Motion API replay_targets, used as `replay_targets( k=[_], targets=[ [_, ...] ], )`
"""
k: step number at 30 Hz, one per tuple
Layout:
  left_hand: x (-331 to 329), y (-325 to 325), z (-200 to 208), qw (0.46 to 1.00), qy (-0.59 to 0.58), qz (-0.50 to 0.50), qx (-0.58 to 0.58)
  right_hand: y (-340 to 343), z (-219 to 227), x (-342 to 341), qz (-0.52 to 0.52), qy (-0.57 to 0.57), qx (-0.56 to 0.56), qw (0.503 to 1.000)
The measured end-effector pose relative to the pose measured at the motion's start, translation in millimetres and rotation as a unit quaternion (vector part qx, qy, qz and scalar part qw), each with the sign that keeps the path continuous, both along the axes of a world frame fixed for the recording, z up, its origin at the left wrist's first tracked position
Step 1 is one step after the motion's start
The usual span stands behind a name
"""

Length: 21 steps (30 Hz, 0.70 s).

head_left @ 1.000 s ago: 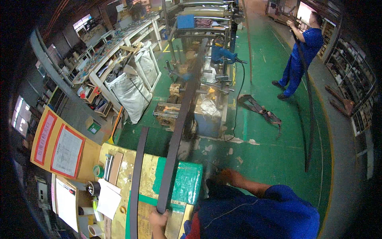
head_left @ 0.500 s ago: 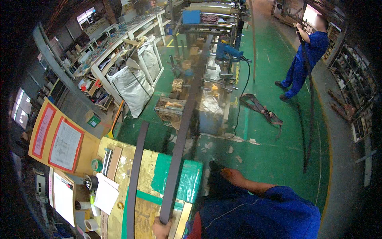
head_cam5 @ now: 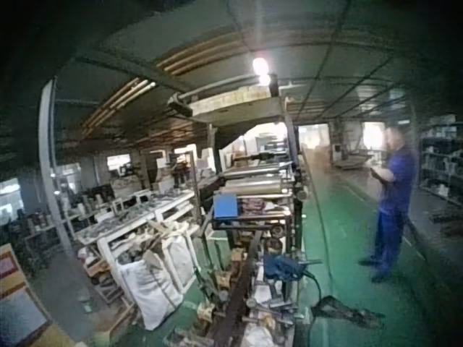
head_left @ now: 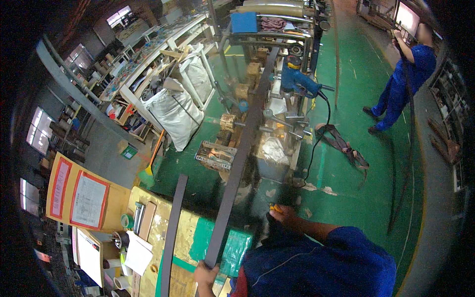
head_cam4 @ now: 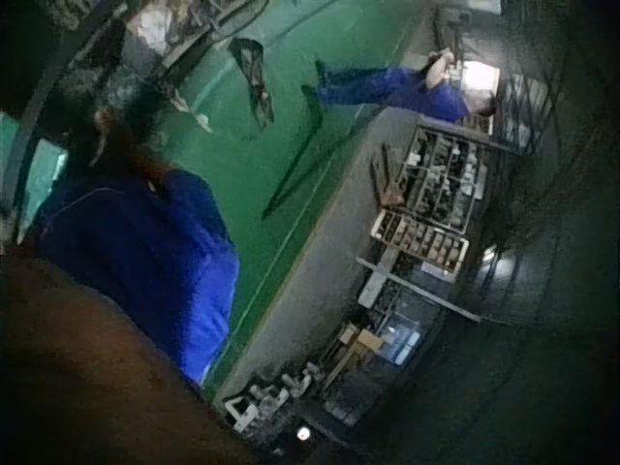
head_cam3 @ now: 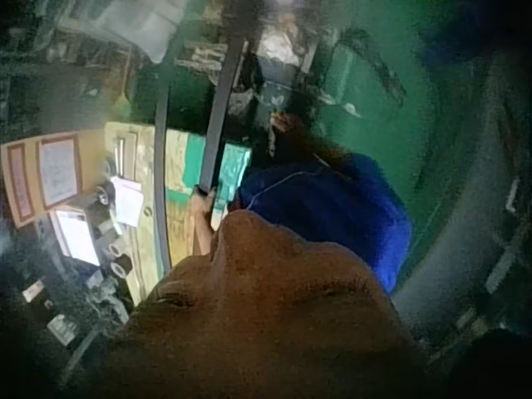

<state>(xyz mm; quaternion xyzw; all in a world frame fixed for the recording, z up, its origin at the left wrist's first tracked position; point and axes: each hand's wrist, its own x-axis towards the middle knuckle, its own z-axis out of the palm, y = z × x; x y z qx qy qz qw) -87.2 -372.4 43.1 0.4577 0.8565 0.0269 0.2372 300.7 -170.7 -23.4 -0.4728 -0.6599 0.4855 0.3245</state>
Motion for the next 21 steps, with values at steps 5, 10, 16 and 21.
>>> replay_targets(
  k=[5,10,16,21],
  targets=[
    [11.0,7.3,-8.0,0.999,0.018,0.046,0.007,69.6,11.0,18.6,-0.001,0.0,-0.115,0.993],
    [12.1,-17.2,-6.2,0.997,0.021,0.066,0.019,93.9,-9.7,8.4,-0.013,0.017,-0.129,0.991],
    [4.4,-50.5,-14.0,0.997,0.011,0.078,0.014,61.8,-30.2,-10.8,0.01,0.103,-0.135,0.985],
    [3.2,-65.6,-3.8,0.998,0.013,0.061,-0.001,31.7,-58.4,3.5,0.007,0.041,-0.057,0.998]
  ],
)
